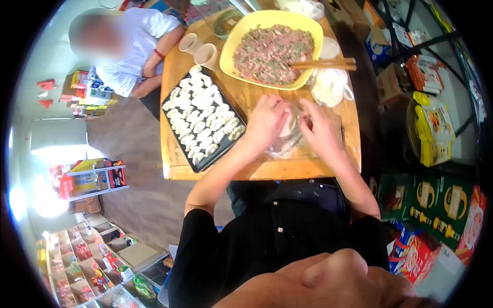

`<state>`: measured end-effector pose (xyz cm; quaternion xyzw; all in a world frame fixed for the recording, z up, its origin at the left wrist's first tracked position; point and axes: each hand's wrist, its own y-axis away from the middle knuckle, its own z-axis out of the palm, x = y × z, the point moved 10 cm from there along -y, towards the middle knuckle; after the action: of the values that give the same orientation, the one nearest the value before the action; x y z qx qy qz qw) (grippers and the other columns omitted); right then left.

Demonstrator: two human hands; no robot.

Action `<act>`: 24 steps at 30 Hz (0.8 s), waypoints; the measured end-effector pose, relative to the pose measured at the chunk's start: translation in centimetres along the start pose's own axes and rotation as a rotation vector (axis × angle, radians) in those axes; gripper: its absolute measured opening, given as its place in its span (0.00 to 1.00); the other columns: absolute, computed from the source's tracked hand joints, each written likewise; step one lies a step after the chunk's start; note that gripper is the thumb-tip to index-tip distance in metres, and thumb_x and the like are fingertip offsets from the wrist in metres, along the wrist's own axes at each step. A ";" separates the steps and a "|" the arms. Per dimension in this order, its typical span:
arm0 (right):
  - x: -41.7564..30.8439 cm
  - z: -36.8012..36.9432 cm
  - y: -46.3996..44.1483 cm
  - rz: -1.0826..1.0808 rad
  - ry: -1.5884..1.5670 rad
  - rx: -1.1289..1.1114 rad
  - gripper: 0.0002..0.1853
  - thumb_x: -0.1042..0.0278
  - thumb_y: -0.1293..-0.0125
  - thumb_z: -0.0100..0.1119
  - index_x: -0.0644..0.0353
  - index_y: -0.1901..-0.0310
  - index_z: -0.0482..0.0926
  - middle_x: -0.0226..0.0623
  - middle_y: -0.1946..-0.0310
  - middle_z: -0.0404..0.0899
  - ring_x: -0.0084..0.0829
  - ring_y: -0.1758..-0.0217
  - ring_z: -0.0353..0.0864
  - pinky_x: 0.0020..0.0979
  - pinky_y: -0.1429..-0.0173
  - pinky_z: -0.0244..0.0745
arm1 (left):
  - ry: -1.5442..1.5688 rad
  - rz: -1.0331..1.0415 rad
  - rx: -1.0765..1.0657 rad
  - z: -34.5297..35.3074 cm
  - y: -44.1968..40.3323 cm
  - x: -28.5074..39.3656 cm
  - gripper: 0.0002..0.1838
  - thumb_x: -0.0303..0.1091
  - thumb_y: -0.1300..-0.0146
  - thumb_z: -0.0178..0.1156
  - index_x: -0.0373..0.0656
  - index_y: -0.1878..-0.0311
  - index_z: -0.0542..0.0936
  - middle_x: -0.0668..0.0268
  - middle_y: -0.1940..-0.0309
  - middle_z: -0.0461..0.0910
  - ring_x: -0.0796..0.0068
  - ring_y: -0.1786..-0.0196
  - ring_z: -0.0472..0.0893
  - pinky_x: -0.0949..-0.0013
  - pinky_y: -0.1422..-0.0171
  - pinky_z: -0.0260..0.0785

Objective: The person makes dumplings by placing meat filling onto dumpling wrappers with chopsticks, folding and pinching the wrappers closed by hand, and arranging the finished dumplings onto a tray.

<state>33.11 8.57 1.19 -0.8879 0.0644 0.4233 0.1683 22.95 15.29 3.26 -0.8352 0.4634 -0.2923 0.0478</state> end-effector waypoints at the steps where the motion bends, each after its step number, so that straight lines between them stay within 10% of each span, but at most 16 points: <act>1: -0.4 -0.3 0.0 -0.030 0.041 0.023 0.24 0.75 0.39 0.58 0.61 0.40 0.70 0.41 0.67 0.81 0.40 0.69 0.82 0.38 0.63 0.76 | -0.046 0.026 0.005 0.2 0.0 0.1 0.14 0.25 0.49 0.64 0.40 0.56 0.82 0.60 0.59 0.78 0.55 0.55 0.75 0.59 0.50 0.71; 24: -0.3 1.0 -0.1 0.020 0.071 -0.016 0.21 0.74 0.39 0.58 0.61 0.42 0.73 0.41 0.64 0.81 0.36 0.68 0.82 0.35 0.63 0.76 | -0.116 0.055 0.004 -0.2 0.4 -1.3 0.07 0.29 0.48 0.63 0.41 0.64 0.82 0.60 0.66 0.77 0.57 0.57 0.76 0.59 0.50 0.71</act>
<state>32.22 9.02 0.84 -0.9030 0.0757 0.3937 0.1545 22.04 16.13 2.74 -0.8377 0.4820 -0.2428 0.0840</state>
